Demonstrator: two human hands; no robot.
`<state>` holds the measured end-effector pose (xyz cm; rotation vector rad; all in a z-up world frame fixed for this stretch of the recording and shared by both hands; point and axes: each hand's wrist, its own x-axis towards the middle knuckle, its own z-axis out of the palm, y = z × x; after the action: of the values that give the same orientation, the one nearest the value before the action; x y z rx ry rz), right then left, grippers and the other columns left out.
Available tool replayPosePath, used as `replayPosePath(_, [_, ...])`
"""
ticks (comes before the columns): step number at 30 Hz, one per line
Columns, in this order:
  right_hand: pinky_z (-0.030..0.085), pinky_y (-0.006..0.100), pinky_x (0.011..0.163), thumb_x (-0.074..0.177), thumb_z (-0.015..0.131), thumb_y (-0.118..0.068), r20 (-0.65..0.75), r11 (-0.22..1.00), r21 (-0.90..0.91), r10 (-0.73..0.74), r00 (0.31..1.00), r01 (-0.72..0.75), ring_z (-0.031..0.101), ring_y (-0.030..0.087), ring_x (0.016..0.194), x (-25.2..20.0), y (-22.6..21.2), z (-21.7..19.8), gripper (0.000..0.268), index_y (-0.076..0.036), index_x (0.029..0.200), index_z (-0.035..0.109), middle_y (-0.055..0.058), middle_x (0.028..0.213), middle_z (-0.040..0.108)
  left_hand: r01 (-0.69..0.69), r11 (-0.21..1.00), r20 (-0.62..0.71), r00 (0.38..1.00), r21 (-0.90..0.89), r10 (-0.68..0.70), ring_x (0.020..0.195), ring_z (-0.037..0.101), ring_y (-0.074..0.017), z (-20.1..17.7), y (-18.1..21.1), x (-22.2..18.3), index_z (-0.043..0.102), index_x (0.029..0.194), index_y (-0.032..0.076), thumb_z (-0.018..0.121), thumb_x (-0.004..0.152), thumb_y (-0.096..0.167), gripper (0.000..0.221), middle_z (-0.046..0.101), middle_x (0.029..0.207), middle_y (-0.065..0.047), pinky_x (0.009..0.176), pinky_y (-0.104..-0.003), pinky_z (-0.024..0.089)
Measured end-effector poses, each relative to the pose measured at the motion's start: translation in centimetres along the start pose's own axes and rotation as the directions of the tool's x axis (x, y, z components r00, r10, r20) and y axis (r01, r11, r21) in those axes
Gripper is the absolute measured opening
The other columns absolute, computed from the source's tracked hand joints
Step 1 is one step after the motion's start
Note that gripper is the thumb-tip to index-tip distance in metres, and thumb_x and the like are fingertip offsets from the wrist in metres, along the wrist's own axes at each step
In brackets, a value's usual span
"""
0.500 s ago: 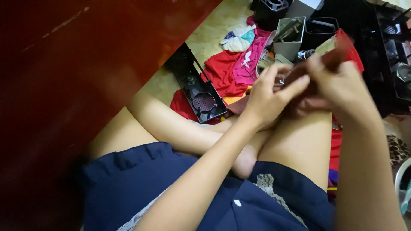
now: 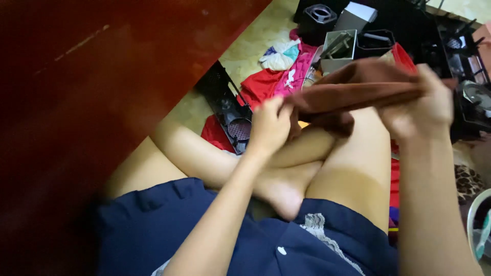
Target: The person cleans a black plastic mesh panel using a brown cloth and then applies several white adhesive strips to the interior side of the panel.
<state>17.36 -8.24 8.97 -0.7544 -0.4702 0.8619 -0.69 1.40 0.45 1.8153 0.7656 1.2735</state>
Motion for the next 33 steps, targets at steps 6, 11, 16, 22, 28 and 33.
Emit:
replayPosePath(6, [0.042, 0.023, 0.046, 0.099, 0.046, -0.038, 0.056, 0.834, -0.511, 0.275, 0.960, -0.209, 0.049, 0.015, 0.047, 1.7, -0.3, -7.4, 0.038, -0.001, 0.099, 0.053, 0.012, 0.078, 0.058, 0.257, 0.543, 0.247, 0.965, -0.799, -0.092, 0.071, 0.052, -0.0107, -3.6, 5.7, 3.5, 0.062, 0.094, -0.003, 0.051, 0.084, 0.013, 0.021, 0.061, 0.081, -0.007, 0.064, -0.020, 0.040])
replayPosePath(11, [0.037, 0.040, 0.107, 0.093, 0.039, -0.030, 0.158, 0.996, 0.067, -0.063, 0.985, 0.053, 0.051, 0.022, 0.120, -0.4, -0.5, -1.7, 0.037, -0.006, 0.117, 0.052, 0.012, 0.123, 0.053, 0.128, 0.991, 0.500, 0.862, -0.048, -0.087, 0.056, 0.050, -0.0113, -4.9, 1.3, 1.9, 0.063, 0.078, 0.004, 0.063, 0.067, 0.018, 0.018, 0.059, 0.065, -0.002, 0.055, -0.023, 0.044])
replayPosePath(16, [0.019, 0.044, 0.119, 0.083, 0.054, -0.028, 0.189, 0.976, 0.073, -0.214, 0.958, 0.203, 0.031, 0.026, 0.141, 1.1, -1.8, -4.3, 0.049, -0.003, 0.124, 0.045, 0.017, 0.137, 0.042, 0.042, 0.955, 0.573, 0.791, 0.295, -0.212, 0.053, 0.056, -0.0195, -3.4, 1.1, 0.7, 0.066, 0.078, 0.002, 0.067, 0.055, 0.009, 0.025, 0.063, 0.062, -0.008, 0.057, -0.030, 0.048])
replayPosePath(22, [0.045, 0.044, 0.091, 0.091, 0.046, -0.026, 0.058, 0.925, -0.370, -0.071, 0.996, 0.088, 0.053, 0.026, 0.117, 2.4, -2.1, -6.5, 0.039, -0.006, 0.125, 0.044, 0.011, 0.122, 0.051, 0.047, 0.965, 0.378, 0.924, -0.259, 0.056, 0.063, 0.046, -0.0073, -4.9, 2.2, 3.1, 0.059, 0.078, 0.003, 0.050, 0.081, 0.013, 0.014, 0.054, 0.069, 0.002, 0.059, -0.020, 0.042])
replayPosePath(28, [0.048, 0.036, 0.092, 0.095, 0.042, -0.018, 0.058, 0.980, 0.201, -0.012, 0.998, 0.000, 0.060, 0.025, 0.103, 4.8, -0.8, -8.0, 0.034, 0.004, 0.120, 0.047, 0.016, 0.115, 0.058, 0.426, 0.679, 0.445, 0.881, -0.598, -0.161, 0.076, 0.048, -0.0116, -9.3, 7.2, 2.0, 0.057, 0.082, 0.004, 0.055, 0.077, 0.017, 0.014, 0.056, 0.082, -0.003, 0.070, -0.023, 0.037])
replayPosePath(33, [0.055, 0.022, 0.070, 0.077, 0.069, -0.021, -0.384, 0.512, -0.841, -0.339, 0.859, -0.174, 0.062, 0.009, 0.075, 9.8, -3.0, -22.1, 0.015, -0.013, 0.089, 0.066, 0.000, 0.087, 0.064, 0.429, 0.854, 0.955, 0.103, -0.294, 0.277, 0.081, 0.050, -0.0069, -6.6, 9.7, -2.4, 0.061, 0.104, 0.000, 0.053, 0.084, 0.029, 0.036, 0.058, 0.088, 0.004, 0.074, -0.023, 0.045])
